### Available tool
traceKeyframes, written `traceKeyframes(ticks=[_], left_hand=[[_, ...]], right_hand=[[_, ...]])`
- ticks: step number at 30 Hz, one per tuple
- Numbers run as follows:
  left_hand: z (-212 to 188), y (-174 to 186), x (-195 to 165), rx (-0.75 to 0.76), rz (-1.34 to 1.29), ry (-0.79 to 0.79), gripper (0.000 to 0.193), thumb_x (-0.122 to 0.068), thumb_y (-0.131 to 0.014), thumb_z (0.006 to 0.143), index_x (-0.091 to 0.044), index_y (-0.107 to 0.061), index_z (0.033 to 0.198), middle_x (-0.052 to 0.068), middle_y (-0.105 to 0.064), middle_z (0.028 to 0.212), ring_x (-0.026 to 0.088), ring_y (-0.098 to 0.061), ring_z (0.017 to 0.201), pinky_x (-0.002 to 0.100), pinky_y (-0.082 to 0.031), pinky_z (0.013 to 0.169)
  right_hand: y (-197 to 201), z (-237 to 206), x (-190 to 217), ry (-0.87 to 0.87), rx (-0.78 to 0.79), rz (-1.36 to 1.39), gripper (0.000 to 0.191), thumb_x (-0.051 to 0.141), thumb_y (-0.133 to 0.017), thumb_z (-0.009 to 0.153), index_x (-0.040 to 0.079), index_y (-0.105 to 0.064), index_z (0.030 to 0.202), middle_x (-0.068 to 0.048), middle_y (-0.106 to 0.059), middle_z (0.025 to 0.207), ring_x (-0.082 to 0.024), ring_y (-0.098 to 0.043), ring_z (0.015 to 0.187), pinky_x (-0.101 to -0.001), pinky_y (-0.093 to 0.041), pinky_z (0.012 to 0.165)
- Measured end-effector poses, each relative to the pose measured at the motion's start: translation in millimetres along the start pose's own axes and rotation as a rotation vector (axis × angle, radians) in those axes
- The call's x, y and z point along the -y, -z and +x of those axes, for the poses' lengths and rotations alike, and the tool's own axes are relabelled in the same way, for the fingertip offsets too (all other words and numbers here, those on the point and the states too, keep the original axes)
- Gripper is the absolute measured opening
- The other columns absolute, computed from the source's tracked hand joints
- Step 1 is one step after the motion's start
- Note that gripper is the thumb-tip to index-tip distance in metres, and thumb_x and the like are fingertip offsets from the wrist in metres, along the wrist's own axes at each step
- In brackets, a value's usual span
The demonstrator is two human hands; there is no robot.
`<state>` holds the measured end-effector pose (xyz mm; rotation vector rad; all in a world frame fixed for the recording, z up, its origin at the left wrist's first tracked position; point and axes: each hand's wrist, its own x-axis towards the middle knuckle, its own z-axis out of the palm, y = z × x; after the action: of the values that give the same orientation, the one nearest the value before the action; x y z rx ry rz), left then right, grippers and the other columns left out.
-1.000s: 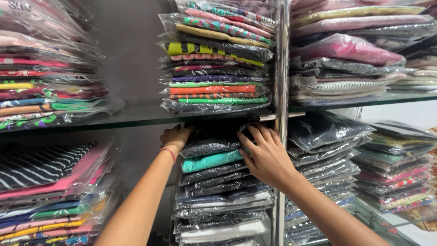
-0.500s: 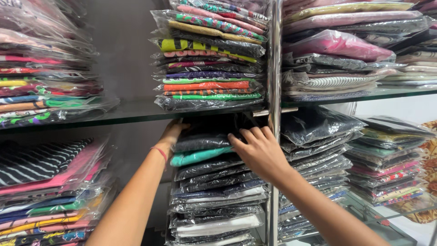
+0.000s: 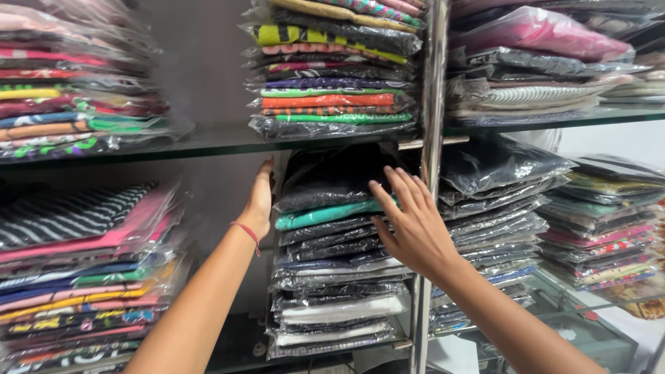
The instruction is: The person takes plastic-wrapped folded garments from a metal shelving unit and stacks them on their lap, then places the stacks back onto the shelf and presses them to align. They handle pink, black, white, and teal packaged clothing items one at a time, rebuilding piles on the shelf.
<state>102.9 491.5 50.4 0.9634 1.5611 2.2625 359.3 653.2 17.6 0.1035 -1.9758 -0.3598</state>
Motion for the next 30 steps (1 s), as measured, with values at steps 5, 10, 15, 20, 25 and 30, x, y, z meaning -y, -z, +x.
traceKeyframes(ticks=[5,10,15,20,25,30], left_hand=[[-32.0,9.5,17.4,-0.085,0.002,-0.1,0.082,-0.058,-0.044,0.095,-0.006,-0.033,0.158,0.007,-0.032,0.167,0.019,-0.027,0.153,0.034,-0.019,0.122],[-57.7,-4.8,25.6,-0.101,0.088,-0.233,0.081,-0.055,-0.046,0.097,-0.001,-0.037,0.156,0.011,-0.035,0.168,0.021,-0.028,0.156,0.035,-0.018,0.125],[-59.4,-17.4,18.0,-0.077,0.138,-0.262,0.084,-0.058,-0.043,0.097,-0.002,-0.029,0.158,0.009,-0.026,0.169,0.02,-0.02,0.157,0.035,-0.013,0.125],[-74.2,10.6,39.1,-0.155,0.037,-0.136,0.091,-0.067,-0.036,0.095,-0.005,-0.022,0.16,0.007,-0.019,0.171,0.02,-0.014,0.158,0.035,-0.011,0.125],[-115.4,49.7,100.2,-0.291,0.107,0.205,0.096,-0.078,-0.023,0.089,-0.016,-0.021,0.163,-0.002,-0.017,0.173,0.018,-0.011,0.159,0.042,-0.005,0.125],[-146.6,58.8,146.6,-0.221,-0.244,0.438,0.098,-0.081,-0.026,0.087,-0.019,-0.025,0.163,0.002,-0.03,0.169,0.027,-0.029,0.154,0.053,-0.022,0.122]], right_hand=[[-1.0,-7.7,5.3,-0.013,0.001,0.017,0.055,0.021,-0.062,0.093,0.003,-0.05,0.144,-0.023,-0.044,0.151,-0.04,-0.038,0.144,-0.0515,-0.026,0.121],[-8.0,-5.2,1.7,-0.069,-0.016,0.141,0.047,0.008,-0.058,0.095,0.003,-0.053,0.142,-0.029,-0.044,0.15,-0.046,-0.041,0.142,-0.0512,-0.033,0.117],[-5.0,1.9,-4.6,-0.118,0.037,0.113,0.045,0.005,-0.059,0.094,0.004,-0.055,0.139,-0.029,-0.048,0.144,-0.048,-0.049,0.132,-0.0533,-0.037,0.116],[-4.8,-26.7,5.1,-0.181,-0.085,0.277,0.045,0.007,-0.061,0.093,-0.001,-0.053,0.137,-0.029,-0.049,0.143,-0.048,-0.052,0.128,-0.0489,-0.046,0.105],[-38.5,-120.6,35.3,-0.677,-0.132,0.424,0.028,0.008,-0.062,0.098,-0.002,-0.056,0.122,-0.02,-0.058,0.109,-0.031,-0.061,0.095,-0.0398,-0.051,0.085],[-105.9,-215.9,75.4,-1.15,0.008,0.661,0.036,0.012,-0.06,0.092,-0.001,-0.055,0.125,-0.012,-0.065,0.095,-0.023,-0.064,0.084,-0.036,-0.052,0.079]])
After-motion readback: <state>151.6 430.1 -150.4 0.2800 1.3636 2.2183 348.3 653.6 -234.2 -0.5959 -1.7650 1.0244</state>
